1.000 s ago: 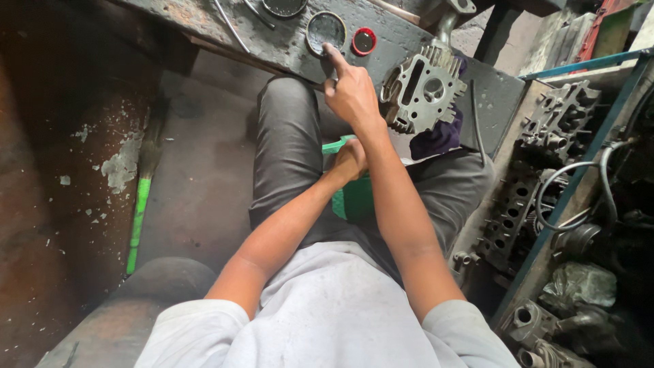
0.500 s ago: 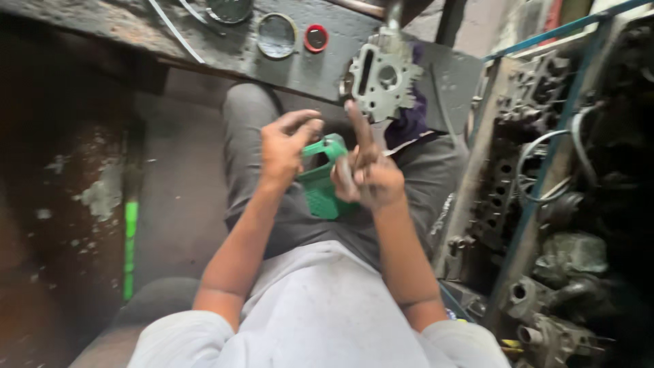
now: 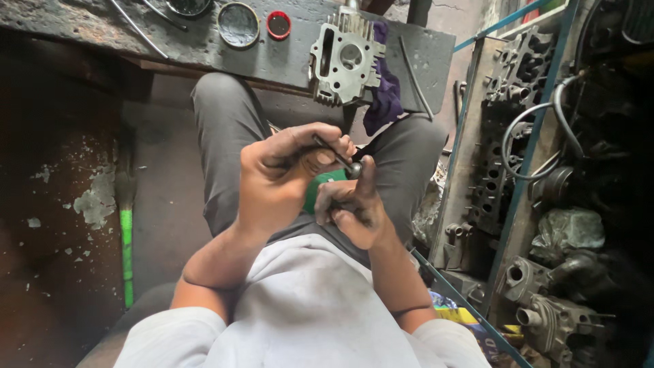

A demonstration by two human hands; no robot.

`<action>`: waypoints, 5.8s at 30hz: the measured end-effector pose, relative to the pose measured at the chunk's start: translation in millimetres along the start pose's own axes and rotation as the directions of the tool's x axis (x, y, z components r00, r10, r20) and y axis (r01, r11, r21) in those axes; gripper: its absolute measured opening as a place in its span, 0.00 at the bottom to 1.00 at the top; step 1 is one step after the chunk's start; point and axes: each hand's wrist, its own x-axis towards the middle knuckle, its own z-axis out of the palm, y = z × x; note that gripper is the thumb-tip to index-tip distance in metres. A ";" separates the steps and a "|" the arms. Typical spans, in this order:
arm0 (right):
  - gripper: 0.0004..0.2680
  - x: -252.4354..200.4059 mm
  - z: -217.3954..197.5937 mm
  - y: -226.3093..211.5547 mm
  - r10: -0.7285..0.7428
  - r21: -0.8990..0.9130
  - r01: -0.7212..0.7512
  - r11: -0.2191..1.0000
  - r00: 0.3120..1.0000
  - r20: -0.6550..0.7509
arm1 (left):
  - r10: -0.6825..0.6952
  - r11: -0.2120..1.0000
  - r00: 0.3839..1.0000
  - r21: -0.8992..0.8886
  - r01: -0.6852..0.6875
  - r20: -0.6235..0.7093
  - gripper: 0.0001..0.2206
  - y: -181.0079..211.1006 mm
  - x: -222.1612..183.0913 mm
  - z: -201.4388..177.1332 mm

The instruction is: The person wipes a cylinder head with a cloth, handles a valve and a small metal component by hand, and dabs their finger into a small container of lubricant.

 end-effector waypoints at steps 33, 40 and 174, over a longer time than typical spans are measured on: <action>0.37 -40.0 -16.8 42.8 -0.213 -0.198 0.197 0.960 0.975 -0.062 | 0.269 0.872 0.955 0.390 -0.296 0.123 0.08 16.7 -15.5 19.0; 0.29 -55.3 -26.1 47.0 -0.074 -0.123 0.057 0.991 0.987 -0.142 | 0.190 0.921 0.974 0.322 -0.221 0.125 0.08 13.3 -11.7 16.7; 0.34 14.0 -51.4 106.5 0.247 -0.833 -0.553 0.006 0.808 -0.535 | -0.354 0.565 0.898 0.706 0.427 -0.260 0.14 -192.8 55.9 -82.8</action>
